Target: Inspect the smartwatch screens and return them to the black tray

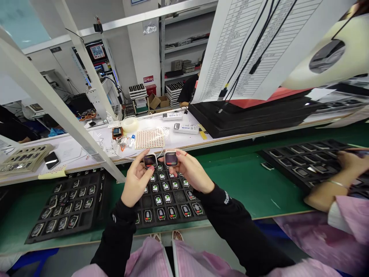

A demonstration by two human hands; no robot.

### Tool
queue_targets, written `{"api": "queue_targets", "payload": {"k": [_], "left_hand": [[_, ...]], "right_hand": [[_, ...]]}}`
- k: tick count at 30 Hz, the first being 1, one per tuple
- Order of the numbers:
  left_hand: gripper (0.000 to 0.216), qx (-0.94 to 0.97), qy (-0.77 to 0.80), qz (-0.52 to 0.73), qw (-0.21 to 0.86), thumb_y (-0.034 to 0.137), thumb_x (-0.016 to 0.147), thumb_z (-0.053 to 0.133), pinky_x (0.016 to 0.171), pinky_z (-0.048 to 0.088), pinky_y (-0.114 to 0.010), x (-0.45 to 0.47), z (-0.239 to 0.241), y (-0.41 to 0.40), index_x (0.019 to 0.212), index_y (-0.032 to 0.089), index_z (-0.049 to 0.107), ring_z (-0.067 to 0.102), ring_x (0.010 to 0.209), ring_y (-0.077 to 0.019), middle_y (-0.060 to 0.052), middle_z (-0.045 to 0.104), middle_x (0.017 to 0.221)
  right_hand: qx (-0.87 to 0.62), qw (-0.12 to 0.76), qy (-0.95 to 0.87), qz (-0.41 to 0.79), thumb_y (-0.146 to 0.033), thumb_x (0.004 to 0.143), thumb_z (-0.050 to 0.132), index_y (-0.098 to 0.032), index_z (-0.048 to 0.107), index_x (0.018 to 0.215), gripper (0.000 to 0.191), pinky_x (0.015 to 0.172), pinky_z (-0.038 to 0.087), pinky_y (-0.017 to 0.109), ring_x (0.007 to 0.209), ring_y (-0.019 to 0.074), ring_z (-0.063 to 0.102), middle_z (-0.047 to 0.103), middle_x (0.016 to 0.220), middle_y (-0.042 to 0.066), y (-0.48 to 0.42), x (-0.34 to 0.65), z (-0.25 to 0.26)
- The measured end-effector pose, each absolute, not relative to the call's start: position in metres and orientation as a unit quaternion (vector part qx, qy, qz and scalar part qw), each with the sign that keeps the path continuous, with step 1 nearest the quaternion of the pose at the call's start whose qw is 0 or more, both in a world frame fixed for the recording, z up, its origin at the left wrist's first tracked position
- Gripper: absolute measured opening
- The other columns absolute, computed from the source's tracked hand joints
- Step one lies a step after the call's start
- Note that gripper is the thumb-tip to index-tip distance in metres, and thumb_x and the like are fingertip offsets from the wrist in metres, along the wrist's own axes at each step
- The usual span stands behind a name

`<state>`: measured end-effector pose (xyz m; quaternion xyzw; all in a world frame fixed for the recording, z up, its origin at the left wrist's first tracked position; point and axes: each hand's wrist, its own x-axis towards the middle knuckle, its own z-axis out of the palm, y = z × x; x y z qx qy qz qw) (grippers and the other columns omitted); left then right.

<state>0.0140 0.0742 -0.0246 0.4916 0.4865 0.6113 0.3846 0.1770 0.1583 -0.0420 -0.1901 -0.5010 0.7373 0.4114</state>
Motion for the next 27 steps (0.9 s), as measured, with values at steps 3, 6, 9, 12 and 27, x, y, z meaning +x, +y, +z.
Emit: {"api": "queue_targets", "payload": {"k": [3, 6, 9, 12, 27], "left_hand": [[0.054, 0.501, 0.489, 0.620, 0.356, 0.029, 0.081, 0.070, 0.088, 0.055, -0.028, 0.014, -0.015, 0.078, 0.131, 0.021, 0.051, 0.060, 0.109, -0.0209, -0.010, 0.056, 0.131], [0.053, 0.517, 0.483, 0.623, 0.333, 0.028, 0.081, 0.069, 0.084, 0.055, -0.025, 0.013, -0.008, 0.080, 0.130, 0.021, 0.051, 0.059, 0.111, -0.0208, -0.010, 0.051, 0.137], [0.052, 0.542, 0.479, 0.620, 0.304, 0.027, 0.082, 0.068, 0.084, 0.055, -0.024, 0.010, -0.002, 0.082, 0.131, 0.022, 0.051, 0.059, 0.110, -0.0197, -0.009, 0.048, 0.140], [0.052, 0.562, 0.480, 0.614, 0.277, 0.028, 0.083, 0.068, 0.084, 0.055, -0.025, 0.008, 0.003, 0.085, 0.132, 0.022, 0.050, 0.060, 0.108, -0.0191, -0.010, 0.050, 0.138], [0.051, 0.576, 0.460, 0.621, 0.267, 0.023, 0.082, 0.067, 0.087, 0.056, -0.026, 0.017, 0.014, 0.089, 0.131, 0.024, 0.051, 0.059, 0.111, -0.0192, -0.008, 0.047, 0.142]], "right_hand": [[-0.169, 0.419, -0.517, 0.727, -0.052, 0.085, 0.062, -0.015, 0.057, 0.113, 0.047, 0.048, 0.041, 0.025, 0.058, 0.0135, 0.056, 0.066, 0.102, 0.012, 0.163, 0.174, -0.028], [-0.157, 0.424, -0.529, 0.718, -0.053, 0.085, 0.061, -0.014, 0.056, 0.114, 0.049, 0.048, 0.041, 0.025, 0.058, 0.0135, 0.055, 0.066, 0.102, 0.012, 0.165, 0.172, -0.017], [-0.147, 0.426, -0.544, 0.708, -0.055, 0.085, 0.060, -0.014, 0.056, 0.113, 0.050, 0.047, 0.042, 0.025, 0.058, 0.0136, 0.055, 0.066, 0.103, 0.013, 0.167, 0.171, -0.011], [-0.137, 0.429, -0.551, 0.702, -0.054, 0.086, 0.060, -0.014, 0.056, 0.111, 0.048, 0.047, 0.043, 0.024, 0.059, 0.0136, 0.056, 0.066, 0.102, 0.012, 0.167, 0.171, -0.008], [-0.126, 0.428, -0.540, 0.713, -0.050, 0.087, 0.061, -0.014, 0.055, 0.114, 0.045, 0.048, 0.044, 0.023, 0.060, 0.0133, 0.058, 0.065, 0.097, 0.010, 0.165, 0.177, -0.006]]}}
